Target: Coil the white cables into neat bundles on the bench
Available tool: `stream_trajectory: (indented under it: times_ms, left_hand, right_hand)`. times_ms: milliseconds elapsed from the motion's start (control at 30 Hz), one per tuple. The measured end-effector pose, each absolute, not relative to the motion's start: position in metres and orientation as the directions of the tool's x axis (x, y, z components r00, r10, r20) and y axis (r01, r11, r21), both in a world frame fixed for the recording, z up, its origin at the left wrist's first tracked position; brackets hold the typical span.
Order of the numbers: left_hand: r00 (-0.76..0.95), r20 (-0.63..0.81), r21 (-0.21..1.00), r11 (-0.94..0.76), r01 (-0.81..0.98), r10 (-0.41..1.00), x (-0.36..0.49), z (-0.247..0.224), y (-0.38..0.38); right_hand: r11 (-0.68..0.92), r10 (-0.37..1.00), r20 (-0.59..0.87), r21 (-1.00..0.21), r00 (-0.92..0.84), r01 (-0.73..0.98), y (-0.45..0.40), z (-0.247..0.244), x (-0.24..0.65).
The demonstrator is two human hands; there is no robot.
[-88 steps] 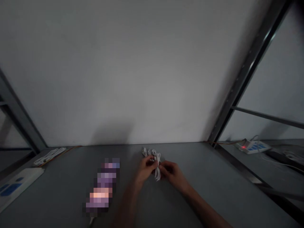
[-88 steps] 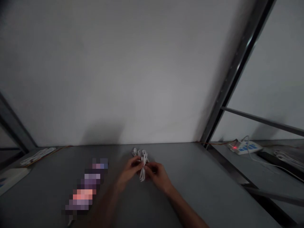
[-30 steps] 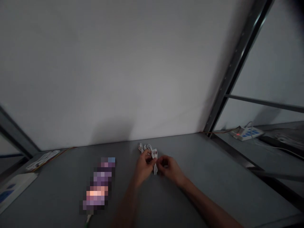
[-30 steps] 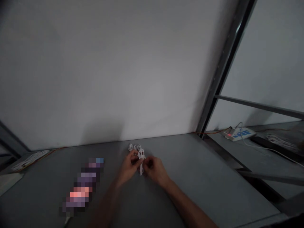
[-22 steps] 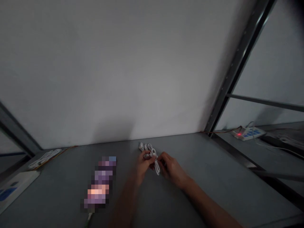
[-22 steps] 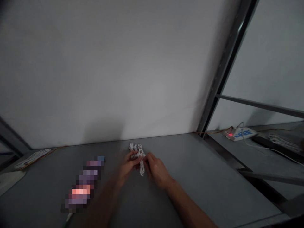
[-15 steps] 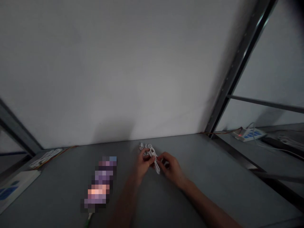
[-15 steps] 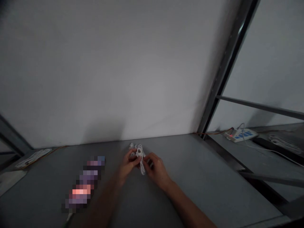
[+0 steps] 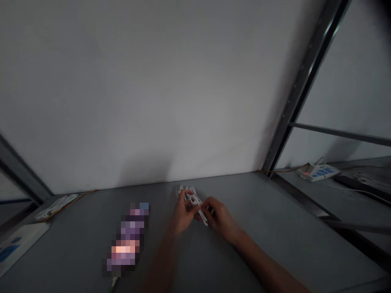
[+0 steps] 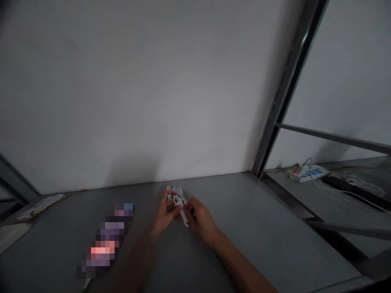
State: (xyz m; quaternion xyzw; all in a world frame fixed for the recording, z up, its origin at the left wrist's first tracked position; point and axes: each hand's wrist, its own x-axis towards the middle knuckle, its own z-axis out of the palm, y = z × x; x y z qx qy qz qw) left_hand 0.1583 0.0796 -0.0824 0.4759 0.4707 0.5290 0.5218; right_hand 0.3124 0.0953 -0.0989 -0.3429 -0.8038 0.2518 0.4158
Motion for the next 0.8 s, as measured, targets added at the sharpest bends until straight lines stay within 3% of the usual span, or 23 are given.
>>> stream_trajectory:
  times_ms: [100,367,567,800]
  left_hand:
    - [0.046,0.039,0.996,-0.035,-0.077,0.998,0.158,-0.081,0.079]
    - [0.029,0.053,0.97,-0.059,0.236,0.998,0.159,-0.082,0.077]
    - [-0.005,0.22,0.812,-0.181,0.555,0.975,0.159,-0.079,0.076]
    - [-0.022,0.317,0.8,-0.255,0.543,0.948,0.157,-0.078,0.076]
  right_hand:
    - [0.604,0.791,0.478,-0.713,-0.382,0.356,0.097,-0.103,0.311]
    - [0.641,0.75,0.502,-0.711,-0.431,0.289,0.1,-0.111,0.309]
    - [0.586,0.79,0.463,-0.761,-0.402,0.277,0.103,-0.117,0.308]
    - [0.421,0.861,0.337,-0.893,-0.381,0.162,0.103,-0.11,0.308]
